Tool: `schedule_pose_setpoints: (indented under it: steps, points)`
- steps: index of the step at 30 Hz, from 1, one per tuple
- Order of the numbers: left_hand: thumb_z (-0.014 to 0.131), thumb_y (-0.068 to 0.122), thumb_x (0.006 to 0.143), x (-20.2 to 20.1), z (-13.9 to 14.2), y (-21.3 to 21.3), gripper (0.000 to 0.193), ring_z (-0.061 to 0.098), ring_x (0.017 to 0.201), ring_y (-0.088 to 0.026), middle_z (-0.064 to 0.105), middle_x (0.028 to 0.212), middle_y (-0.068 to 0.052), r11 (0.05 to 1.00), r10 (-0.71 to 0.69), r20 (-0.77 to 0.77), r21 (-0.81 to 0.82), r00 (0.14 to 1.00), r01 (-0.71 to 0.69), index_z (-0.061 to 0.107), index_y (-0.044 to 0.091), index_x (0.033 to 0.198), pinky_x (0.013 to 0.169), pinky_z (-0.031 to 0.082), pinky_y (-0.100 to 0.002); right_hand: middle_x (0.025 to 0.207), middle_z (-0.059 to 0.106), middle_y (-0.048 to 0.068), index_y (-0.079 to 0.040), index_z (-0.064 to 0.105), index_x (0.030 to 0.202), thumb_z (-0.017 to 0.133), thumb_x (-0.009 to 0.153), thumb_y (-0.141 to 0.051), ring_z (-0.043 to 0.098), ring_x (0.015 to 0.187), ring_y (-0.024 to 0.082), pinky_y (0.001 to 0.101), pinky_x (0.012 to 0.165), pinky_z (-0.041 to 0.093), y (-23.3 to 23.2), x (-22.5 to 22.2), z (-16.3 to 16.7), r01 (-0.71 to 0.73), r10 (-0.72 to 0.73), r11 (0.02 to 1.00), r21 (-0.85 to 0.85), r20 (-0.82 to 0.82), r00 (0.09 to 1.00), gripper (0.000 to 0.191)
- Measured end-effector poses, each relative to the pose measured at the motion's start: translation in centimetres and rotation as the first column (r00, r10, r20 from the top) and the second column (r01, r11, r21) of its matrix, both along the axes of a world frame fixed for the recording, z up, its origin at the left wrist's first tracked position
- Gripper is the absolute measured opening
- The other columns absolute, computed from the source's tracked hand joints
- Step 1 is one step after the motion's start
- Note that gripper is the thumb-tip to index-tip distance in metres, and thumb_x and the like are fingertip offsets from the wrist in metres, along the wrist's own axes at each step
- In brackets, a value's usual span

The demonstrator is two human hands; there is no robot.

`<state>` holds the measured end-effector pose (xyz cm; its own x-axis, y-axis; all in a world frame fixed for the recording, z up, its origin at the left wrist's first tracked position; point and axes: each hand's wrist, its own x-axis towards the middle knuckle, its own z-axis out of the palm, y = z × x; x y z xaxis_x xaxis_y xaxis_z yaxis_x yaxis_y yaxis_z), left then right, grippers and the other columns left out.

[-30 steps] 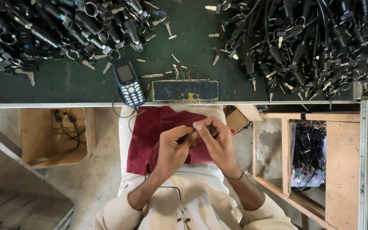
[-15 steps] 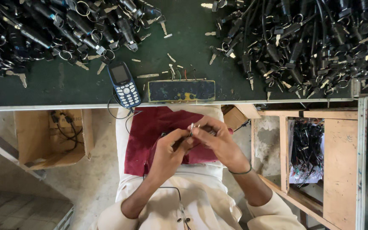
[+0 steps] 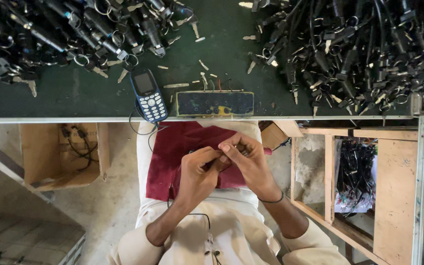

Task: The person sits at a workbench covered with piles of wired connectors, twists the exposed wire ends of a cable, fits a connector housing onto the wires, and presses the assembled connector onto a test board next to a phone-sized tester, repeating the process with additional cables.

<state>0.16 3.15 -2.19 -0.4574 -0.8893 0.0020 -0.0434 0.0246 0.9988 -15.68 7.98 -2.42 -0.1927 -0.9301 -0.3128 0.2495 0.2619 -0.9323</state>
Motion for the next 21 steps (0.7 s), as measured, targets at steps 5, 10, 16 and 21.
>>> schedule_pose_setpoints:
  steps: [5,10,16,21]
  points:
    - [0.061,-0.011,0.079,-0.1,-0.8,0.5,0.010,0.060,0.060,-0.022,0.061,0.072,-0.013,0.999,0.038,0.027,-0.022,0.999,-0.038,0.065,-0.003,0.084,0.055,0.045,-0.035,0.089,0.072,0.001,-0.001,0.069,0.096,0.069,0.101,-0.009,0.064,0.081,0.004,0.0230,0.073,0.051,0.2,0.0,-0.7,-0.050,0.046,0.998,0.026,0.150,0.988,0.009]
    - [0.066,0.000,0.092,-0.5,-1.0,0.8,0.007,0.054,0.054,-0.014,0.063,0.067,-0.009,0.939,0.111,-0.035,0.332,0.993,-0.093,0.071,-0.004,0.087,0.048,0.042,-0.029,0.093,0.066,0.000,-0.002,0.064,0.114,0.068,0.103,-0.013,0.058,0.076,0.004,0.0211,0.064,0.044,0.7,-0.4,-0.5,-0.042,0.017,0.989,0.142,0.174,0.985,0.017]
    - [0.071,0.013,0.094,-1.4,-3.4,-1.7,0.019,0.062,0.052,-0.013,0.069,0.068,-0.008,0.686,0.214,-0.151,0.727,0.965,-0.039,0.070,-0.005,0.089,0.048,0.052,-0.028,0.098,0.062,0.003,-0.004,0.052,0.145,0.063,0.102,-0.016,0.057,0.076,0.007,0.0213,0.069,0.048,1.4,-3.7,-1.4,-0.048,0.023,0.998,0.052,0.402,0.915,0.046]
    - [0.072,0.014,0.096,-3.7,-5.7,-2.5,0.024,0.060,0.051,-0.013,0.068,0.065,-0.008,0.683,0.231,-0.190,0.730,0.954,-0.020,0.070,-0.008,0.086,0.048,0.052,-0.030,0.105,0.071,0.017,0.008,0.056,0.130,0.058,0.116,-0.018,0.057,0.067,0.010,0.0235,0.059,0.046,1.2,-5.3,-4.6,0.121,-0.127,0.992,0.045,0.516,0.847,0.030]
